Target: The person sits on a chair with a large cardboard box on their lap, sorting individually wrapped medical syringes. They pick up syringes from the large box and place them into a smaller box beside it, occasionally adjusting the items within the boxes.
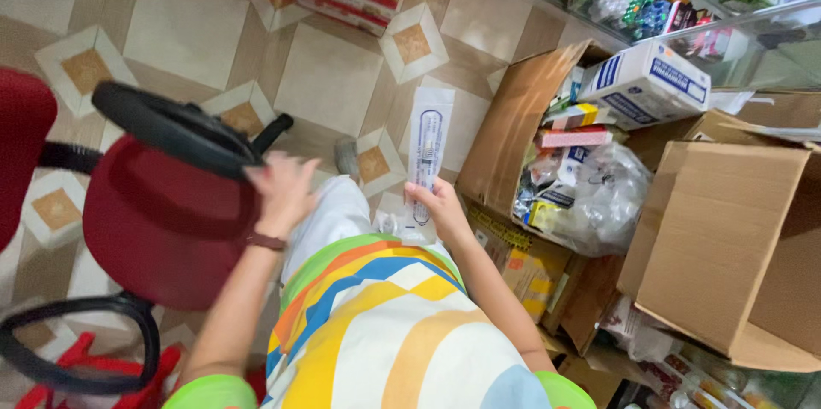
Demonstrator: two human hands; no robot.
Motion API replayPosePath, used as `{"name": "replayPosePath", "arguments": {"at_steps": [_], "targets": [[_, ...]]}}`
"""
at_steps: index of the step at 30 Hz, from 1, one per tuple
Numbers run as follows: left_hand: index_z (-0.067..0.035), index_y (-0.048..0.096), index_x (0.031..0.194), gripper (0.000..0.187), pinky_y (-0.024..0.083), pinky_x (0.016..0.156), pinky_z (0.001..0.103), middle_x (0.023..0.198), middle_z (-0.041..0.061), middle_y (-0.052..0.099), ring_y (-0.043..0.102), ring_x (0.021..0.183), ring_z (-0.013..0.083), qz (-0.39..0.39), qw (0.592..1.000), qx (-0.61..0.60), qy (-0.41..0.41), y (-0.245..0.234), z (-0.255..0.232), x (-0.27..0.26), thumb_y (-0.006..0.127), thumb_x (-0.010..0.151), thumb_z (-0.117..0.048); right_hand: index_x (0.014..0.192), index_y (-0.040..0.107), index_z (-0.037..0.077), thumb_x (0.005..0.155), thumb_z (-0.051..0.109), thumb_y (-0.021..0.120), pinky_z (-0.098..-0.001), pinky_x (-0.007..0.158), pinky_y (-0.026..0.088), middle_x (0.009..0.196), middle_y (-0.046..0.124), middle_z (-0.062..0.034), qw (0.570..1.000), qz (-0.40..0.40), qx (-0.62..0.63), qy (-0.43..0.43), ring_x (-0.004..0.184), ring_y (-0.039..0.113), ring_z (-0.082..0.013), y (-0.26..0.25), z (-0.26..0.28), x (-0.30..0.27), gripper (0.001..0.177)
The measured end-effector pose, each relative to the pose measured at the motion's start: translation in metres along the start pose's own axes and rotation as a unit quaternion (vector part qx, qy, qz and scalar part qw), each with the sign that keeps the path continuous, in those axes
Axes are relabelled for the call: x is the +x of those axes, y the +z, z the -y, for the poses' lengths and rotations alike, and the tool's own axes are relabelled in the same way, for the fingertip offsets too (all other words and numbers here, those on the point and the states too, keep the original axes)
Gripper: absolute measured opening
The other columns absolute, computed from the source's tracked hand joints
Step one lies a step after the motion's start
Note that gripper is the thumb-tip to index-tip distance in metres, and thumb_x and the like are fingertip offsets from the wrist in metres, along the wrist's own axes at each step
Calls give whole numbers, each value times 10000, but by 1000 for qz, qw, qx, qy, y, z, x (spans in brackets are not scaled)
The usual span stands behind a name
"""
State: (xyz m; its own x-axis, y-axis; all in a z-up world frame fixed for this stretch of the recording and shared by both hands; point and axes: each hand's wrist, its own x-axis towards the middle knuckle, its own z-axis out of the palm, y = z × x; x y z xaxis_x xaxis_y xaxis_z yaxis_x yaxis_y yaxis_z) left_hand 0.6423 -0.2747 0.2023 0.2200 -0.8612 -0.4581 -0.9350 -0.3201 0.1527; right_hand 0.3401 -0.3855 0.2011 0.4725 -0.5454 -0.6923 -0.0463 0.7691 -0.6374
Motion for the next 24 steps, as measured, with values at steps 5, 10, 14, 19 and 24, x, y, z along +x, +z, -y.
{"name": "replayPosePath", "arguments": {"at_steps": [5, 10, 14, 19, 24], "targets": [[-189, 618, 1310, 419, 352, 995, 684, 1279, 58, 579, 511, 1216, 290, 97, 906, 386, 143, 23, 109, 20, 544, 901, -237, 1002, 681, 33, 925, 217, 731, -287, 743, 546, 878, 699, -33, 1000, 6, 0, -1, 793, 663, -125, 23, 50, 70, 205], [-150, 707, 1056, 193, 451, 729, 420, 945, 17, 700, 669, 842, 206, 134, 931, 307, 144, 43, 123, 81, 556, 941, -182, 1004, 680, 31, 937, 224, 726, -286, 740, 524, 892, 696, -24, 1000, 28, 1, 14, 794, 636, -118, 42, 81, 141, 210], [-185, 746, 932, 175, 475, 706, 431, 869, 5, 709, 690, 810, 203, 115, 953, 277, 36, 30, 119, 132, 570, 930, -190, 988, 661, 87, 887, 215, 740, -262, 740, 527, 870, 695, 3, 995, 61, -29, 66, 785, 641, -94, 51, 111, 205, 181], [-230, 755, 909, 179, 478, 707, 438, 876, 7, 718, 708, 843, 218, 123, 958, 257, -39, 2, 107, 195, 581, 945, -211, 950, 669, 57, 929, 209, 760, -265, 660, 465, 827, 654, 4, 993, 102, -18, 63, 724, 582, -89, 44, 160, 306, 179], [-244, 754, 914, 181, 483, 666, 447, 876, 19, 730, 716, 809, 225, 138, 949, 266, -95, -29, 110, 271, 582, 968, -238, 959, 680, 48, 925, 206, 747, -256, 664, 477, 822, 665, 1, 997, 50, 3, 53, 725, 599, -84, 19, 211, 383, 175]]}}
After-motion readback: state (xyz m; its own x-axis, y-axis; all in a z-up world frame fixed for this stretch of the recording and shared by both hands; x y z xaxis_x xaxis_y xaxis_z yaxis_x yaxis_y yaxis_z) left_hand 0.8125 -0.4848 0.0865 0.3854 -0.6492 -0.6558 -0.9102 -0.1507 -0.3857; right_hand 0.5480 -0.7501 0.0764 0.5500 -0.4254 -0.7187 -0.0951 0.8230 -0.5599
